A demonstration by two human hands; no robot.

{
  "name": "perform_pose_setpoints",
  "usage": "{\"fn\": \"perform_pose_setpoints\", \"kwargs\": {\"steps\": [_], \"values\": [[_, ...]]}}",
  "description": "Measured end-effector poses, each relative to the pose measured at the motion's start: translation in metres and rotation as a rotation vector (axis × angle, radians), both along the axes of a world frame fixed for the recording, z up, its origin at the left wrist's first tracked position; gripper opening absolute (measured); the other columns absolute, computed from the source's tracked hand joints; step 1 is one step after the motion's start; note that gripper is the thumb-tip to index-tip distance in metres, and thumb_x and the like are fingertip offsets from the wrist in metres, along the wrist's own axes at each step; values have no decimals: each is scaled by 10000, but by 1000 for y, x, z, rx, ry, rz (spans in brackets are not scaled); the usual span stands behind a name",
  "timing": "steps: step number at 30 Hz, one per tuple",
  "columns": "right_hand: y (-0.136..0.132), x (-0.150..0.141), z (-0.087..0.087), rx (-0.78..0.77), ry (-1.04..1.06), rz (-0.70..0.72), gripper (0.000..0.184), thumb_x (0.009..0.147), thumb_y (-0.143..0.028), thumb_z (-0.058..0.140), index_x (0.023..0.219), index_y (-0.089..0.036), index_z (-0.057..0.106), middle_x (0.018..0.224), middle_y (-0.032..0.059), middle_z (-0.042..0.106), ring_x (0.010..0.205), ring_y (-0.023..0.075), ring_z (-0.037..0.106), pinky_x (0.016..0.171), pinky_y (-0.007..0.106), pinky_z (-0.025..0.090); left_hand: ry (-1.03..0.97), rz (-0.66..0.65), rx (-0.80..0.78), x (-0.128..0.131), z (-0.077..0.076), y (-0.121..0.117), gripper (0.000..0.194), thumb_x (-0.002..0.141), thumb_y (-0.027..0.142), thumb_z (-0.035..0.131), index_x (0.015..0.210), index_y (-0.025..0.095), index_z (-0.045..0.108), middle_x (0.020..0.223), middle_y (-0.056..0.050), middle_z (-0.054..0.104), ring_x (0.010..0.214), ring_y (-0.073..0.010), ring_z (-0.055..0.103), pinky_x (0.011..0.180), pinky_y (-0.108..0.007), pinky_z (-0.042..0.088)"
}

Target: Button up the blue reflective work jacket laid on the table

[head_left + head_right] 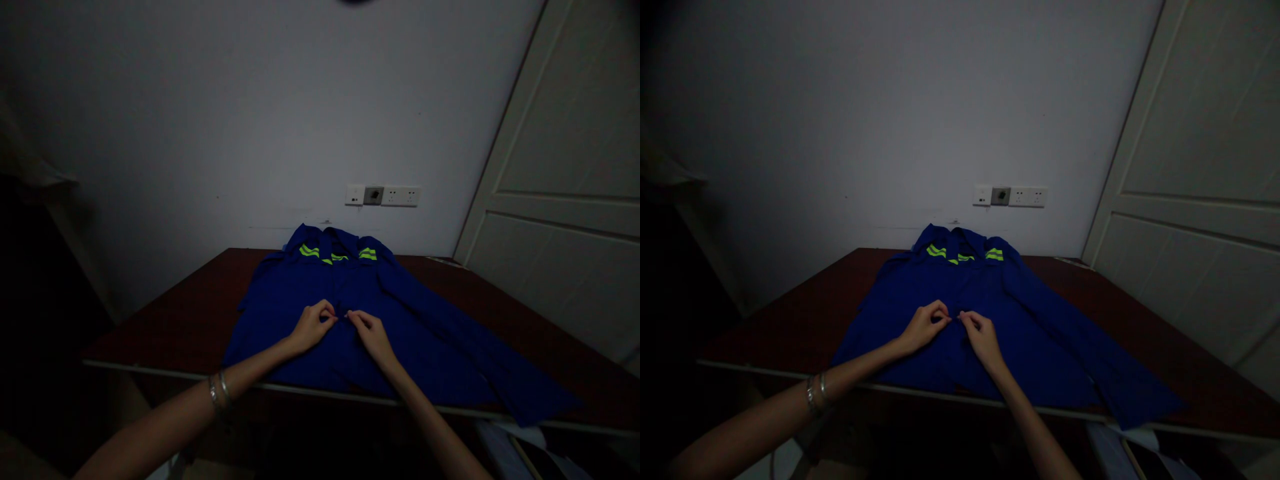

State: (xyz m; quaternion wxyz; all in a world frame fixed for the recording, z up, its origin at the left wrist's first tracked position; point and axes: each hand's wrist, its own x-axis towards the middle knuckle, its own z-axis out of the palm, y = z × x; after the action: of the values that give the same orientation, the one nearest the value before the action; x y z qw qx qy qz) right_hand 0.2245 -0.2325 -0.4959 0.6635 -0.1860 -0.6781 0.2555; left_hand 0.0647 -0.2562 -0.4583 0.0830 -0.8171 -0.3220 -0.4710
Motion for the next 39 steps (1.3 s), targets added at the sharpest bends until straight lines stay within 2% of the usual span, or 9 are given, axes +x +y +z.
{"fn": "perform_pose_setpoints", "kwargs": {"steps": [5, 8, 12, 15, 20, 22, 27, 31, 39], "values": [[8, 0, 1, -96, 15, 102, 337, 676, -399, 556, 880, -146, 645, 718, 41, 641, 676, 150, 591, 545, 238, 478, -16, -10, -24, 0, 0, 4, 46, 744, 196, 525, 769, 157, 528, 683, 12, 622, 667, -112, 597, 638, -198, 408], [11, 0, 4, -92, -22, 94, 273, 616, -324, 605, 810, -138, 654, 672, 24, 642, 586, 125, 575, 533, 235, 471, -35, -20, -30, 0, 0, 6, 51, 738, 199, 530, 764, 154, 530, 681, 12, 618, 667, -116, 597, 636, -201, 409], [14, 0, 6, -59, -77, 82, 245, 626, -324, 600, 766, -132, 663, 684, 28, 647, 569, 124, 567, 524, 236, 460, -55, -44, -36, 1, 0, 6, 52, 733, 194, 533, 766, 154, 529, 683, 13, 616, 668, -116, 596, 632, -198, 405], [14, 1, 8, -1, -139, 13, 256, 670, -338, 569, 788, -135, 670, 699, 38, 653, 584, 142, 574, 536, 248, 455, -64, -44, -44, 1, 0, 6, 39, 729, 178, 530, 759, 154, 527, 672, 16, 613, 658, -112, 593, 628, -193, 400], [8, 2, 11, 218, -236, -169, 227, 751, -314, 506, 815, -181, 679, 842, 47, 675, 793, 185, 605, 755, 293, 438, -82, -48, -68, 2, 2, 4, 39, 725, 162, 518, 761, 151, 523, 667, 16, 608, 653, -109, 588, 622, -192, 400], [6, 2, 11, 281, -252, -217, 223, 774, -302, 487, 829, -193, 673, 870, 46, 672, 829, 187, 601, 788, 295, 423, -93, -62, -69, 2, 3, 4, 51, 720, 158, 516, 770, 151, 524, 667, 18, 604, 653, -106, 583, 617, -190, 397], [3, 2, 10, 411, -329, -322, 221, 820, -272, 437, 854, -204, 645, 878, 51, 645, 817, 176, 584, 770, 284, 419, -153, -79, -108, 1, 4, 6, 107, 728, 229, 524, 786, 141, 547, 610, 27, 579, 590, -96, 543, 577, -190, 385], [0, 1, 10, 472, -402, -412, 232, 850, -253, 390, 896, -211, 614, 917, 46, 620, 829, 159, 569, 769, 269, 421, -212, -77, -182, 3, 7, 12, 261, 711, 376, 553, 659, 123, 589, 619, -9, 594, 589, -111, 526, 549, -203, 375], [0, 2, 10, 550, -430, -524, 209, 857, -225, 388, 906, -211, 591, 914, 35, 611, 831, 142, 568, 749, 259, 443, -312, -94, -428, 3, 13, 15, 281, 572, 371, 650, 628, 98, 619, 548, -4, 569, 503, -89, 462, 507, -204, 317]]}}
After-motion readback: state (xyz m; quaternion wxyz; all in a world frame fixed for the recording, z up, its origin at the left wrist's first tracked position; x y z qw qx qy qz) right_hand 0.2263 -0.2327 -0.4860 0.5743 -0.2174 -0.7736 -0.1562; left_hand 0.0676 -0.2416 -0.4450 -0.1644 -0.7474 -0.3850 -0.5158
